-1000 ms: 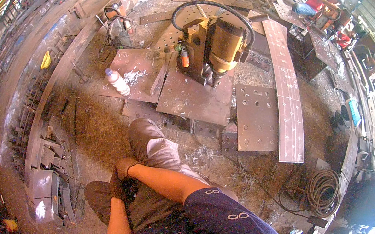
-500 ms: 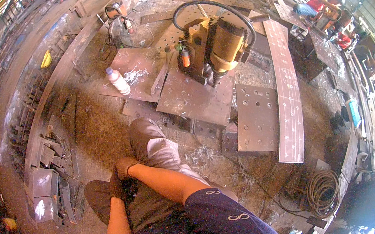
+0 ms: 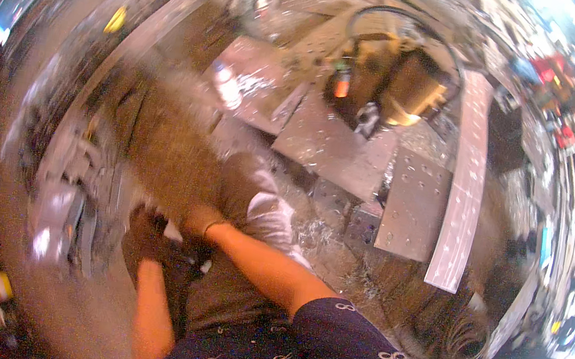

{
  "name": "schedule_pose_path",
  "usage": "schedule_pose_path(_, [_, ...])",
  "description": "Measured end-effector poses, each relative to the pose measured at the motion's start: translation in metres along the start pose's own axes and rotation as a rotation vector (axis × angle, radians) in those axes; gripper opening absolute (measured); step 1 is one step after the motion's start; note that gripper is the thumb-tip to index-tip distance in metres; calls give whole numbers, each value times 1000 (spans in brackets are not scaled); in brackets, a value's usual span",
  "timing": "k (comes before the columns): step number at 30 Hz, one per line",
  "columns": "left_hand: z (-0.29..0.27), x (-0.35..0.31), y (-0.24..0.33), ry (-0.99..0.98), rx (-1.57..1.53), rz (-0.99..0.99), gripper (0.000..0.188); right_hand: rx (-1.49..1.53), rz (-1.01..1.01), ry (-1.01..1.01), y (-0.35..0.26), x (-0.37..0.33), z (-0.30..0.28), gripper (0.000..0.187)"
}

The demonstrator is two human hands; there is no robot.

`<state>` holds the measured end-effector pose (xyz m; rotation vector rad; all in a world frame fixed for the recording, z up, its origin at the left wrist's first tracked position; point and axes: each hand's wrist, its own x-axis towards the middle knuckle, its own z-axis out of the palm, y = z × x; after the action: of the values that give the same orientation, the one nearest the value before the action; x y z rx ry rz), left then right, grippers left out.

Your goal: The person operates a yellow hole-saw drill on a metal plate, adjusting the tool and repositioning the plate while another worker places additional metal pieces nearby. The person continues drilling and handling the plate throughout the clip.

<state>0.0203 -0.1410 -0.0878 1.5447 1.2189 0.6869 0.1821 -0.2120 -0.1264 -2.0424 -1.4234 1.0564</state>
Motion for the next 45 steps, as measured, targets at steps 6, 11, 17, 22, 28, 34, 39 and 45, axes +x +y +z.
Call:
schedule_pose_path(6, [10,-35,199,-571,-540,268,85,-108,29,-94,20,15,19,56])
schedule_pose_path(11, [45,-100,251,-916,-348,512,82,4,-67,20,-6,-3,5,53])
schedule_pose_path(17, [77,-134,257,-1122,-233,626,79,-96,-14,-12,8,7,16,50])
schedule_pose_path(22, [83,-139,257,-1170,-182,654,76,-95,10,-10,-5,4,5,52])
schedule_pose_path(28, [82,-140,254,-1173,-158,673,73,-54,49,-94,-35,-7,-12,54])
schedule_pose_path(34, [84,-143,254,-1186,-141,686,70,-46,53,-61,-26,-11,-12,55])
schedule_pose_path(39, [83,-141,254,-1178,-124,686,68,-51,61,-71,-27,-8,-10,52])
schedule_pose_path(45, [83,-138,258,-1172,-112,691,65,-55,31,-44,-28,-11,-4,50])
